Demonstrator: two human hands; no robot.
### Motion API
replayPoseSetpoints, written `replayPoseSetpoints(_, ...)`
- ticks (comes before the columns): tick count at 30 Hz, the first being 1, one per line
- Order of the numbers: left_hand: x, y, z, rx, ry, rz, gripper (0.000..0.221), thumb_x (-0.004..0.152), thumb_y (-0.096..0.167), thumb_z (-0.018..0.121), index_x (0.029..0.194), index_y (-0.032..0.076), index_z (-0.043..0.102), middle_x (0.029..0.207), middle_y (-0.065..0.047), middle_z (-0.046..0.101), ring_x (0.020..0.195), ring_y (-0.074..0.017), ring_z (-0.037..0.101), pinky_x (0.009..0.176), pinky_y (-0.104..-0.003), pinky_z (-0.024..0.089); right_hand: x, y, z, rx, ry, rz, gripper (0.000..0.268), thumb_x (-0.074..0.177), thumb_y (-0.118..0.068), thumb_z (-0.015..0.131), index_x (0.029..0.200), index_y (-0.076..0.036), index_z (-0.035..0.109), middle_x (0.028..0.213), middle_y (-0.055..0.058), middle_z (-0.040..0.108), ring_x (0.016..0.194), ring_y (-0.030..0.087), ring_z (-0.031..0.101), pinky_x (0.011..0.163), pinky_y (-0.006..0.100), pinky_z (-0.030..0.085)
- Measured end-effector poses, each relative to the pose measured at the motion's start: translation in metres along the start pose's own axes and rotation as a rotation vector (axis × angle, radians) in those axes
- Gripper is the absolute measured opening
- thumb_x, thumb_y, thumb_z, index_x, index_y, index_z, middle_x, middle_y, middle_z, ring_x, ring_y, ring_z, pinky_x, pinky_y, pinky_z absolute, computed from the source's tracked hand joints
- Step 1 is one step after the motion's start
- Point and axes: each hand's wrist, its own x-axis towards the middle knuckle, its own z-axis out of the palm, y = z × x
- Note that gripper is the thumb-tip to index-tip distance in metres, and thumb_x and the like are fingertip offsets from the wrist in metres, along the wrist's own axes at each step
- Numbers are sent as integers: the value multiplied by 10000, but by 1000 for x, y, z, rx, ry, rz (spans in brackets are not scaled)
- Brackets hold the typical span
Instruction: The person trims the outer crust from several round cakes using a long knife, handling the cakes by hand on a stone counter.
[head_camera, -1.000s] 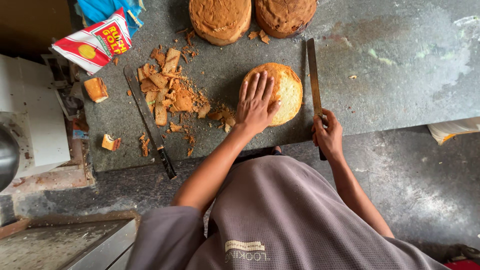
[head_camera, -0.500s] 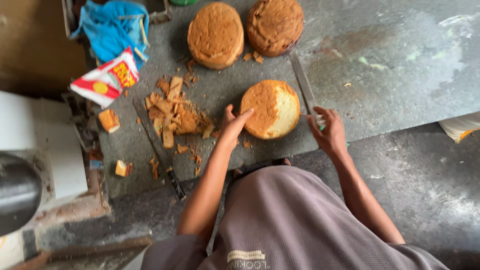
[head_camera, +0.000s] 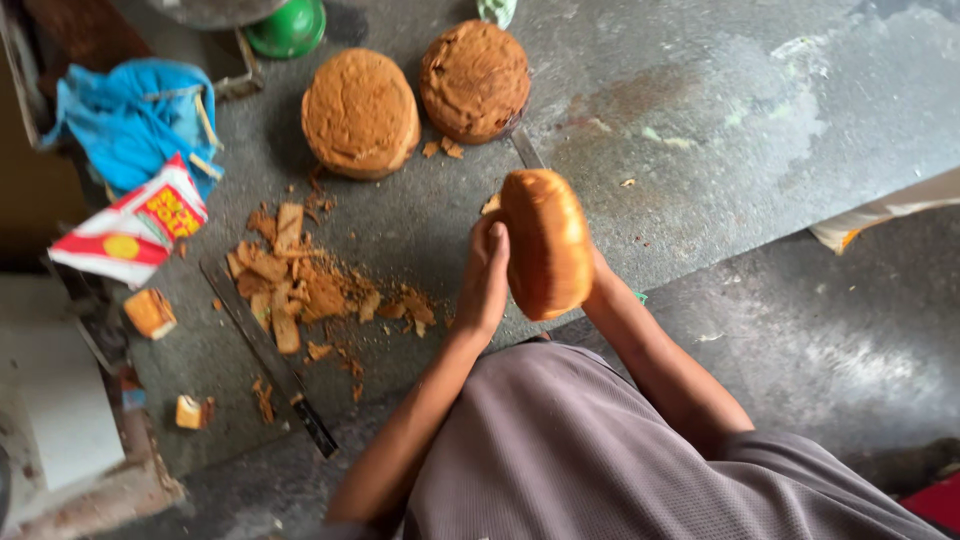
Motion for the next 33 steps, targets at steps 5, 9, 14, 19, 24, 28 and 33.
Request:
replayPoseSetpoints(5,2,28,9,398,69,288,842,1090,604,330,1614,-48,230,1684,-313,222,1587,-435,212,1311,-490,176,27,12,-4,-16,-139,-109,519,1103,-276,547,1564,-64,436,1578,154,458,1438,285,442,1222,450,376)
replayPoseSetpoints(9,-17,41,20,717,5,438,854,1059,570,413,1639,-35,254,1714,-285,203,1606,-457,177,1281,-547,146,35,21,20,-24,-167,-106,505,1090,-269,573,1531,-58,447,1536,157,469,1400,287,453,1187,449,386)
replayPoseSetpoints(14,27,20,-28,824,111,430,681,1096,591,368,1600,135,394,1692,-56,393,1585,-252,382,1303,-410,273,45,13,48,-108,-102,-57,489,1073,-260,606,1490,-51,461,1484,160,484,1353,290,467,1144,449,398)
replayPoseSetpoints(19,29,3,-94,578,321,-69,792,1112,521,368,1606,-67,175,1670,-333,112,1555,-508,92,1248,-559,92,42,14,55,-238,93,-58,474,1057,-251,639,1450,-44,475,1432,164,499,1306,294,480,1100,448,410)
replayPoseSetpoints(24,6,3,-50,661,-35,419,817,1064,552,405,1612,-41,277,1680,-293,207,1583,-488,168,1293,-544,124,51,-54,32,-560,382,-184,460,1040,-242,672,1409,-37,488,1379,167,514,1259,297,494,1056,448,423)
replayPoseSetpoints(28,27,9,-78,562,-20,74,568,1078,439,396,1452,39,543,1578,-273,441,1470,-424,400,1207,-477,329,78,-147,1,-892,627,-478,451,1027,-235,698,1376,-31,500,1338,170,526,1221,299,505,1022,448,432)
replayPoseSetpoints(33,18,4,-124,443,180,-139,498,1078,372,450,1398,18,592,1352,-185,675,1234,-305,661,1043,-368,486,104,-273,-53,-1402,971,-850,441,1010,-226,731,1336,-24,513,1285,174,541,1174,303,518,978,447,445)
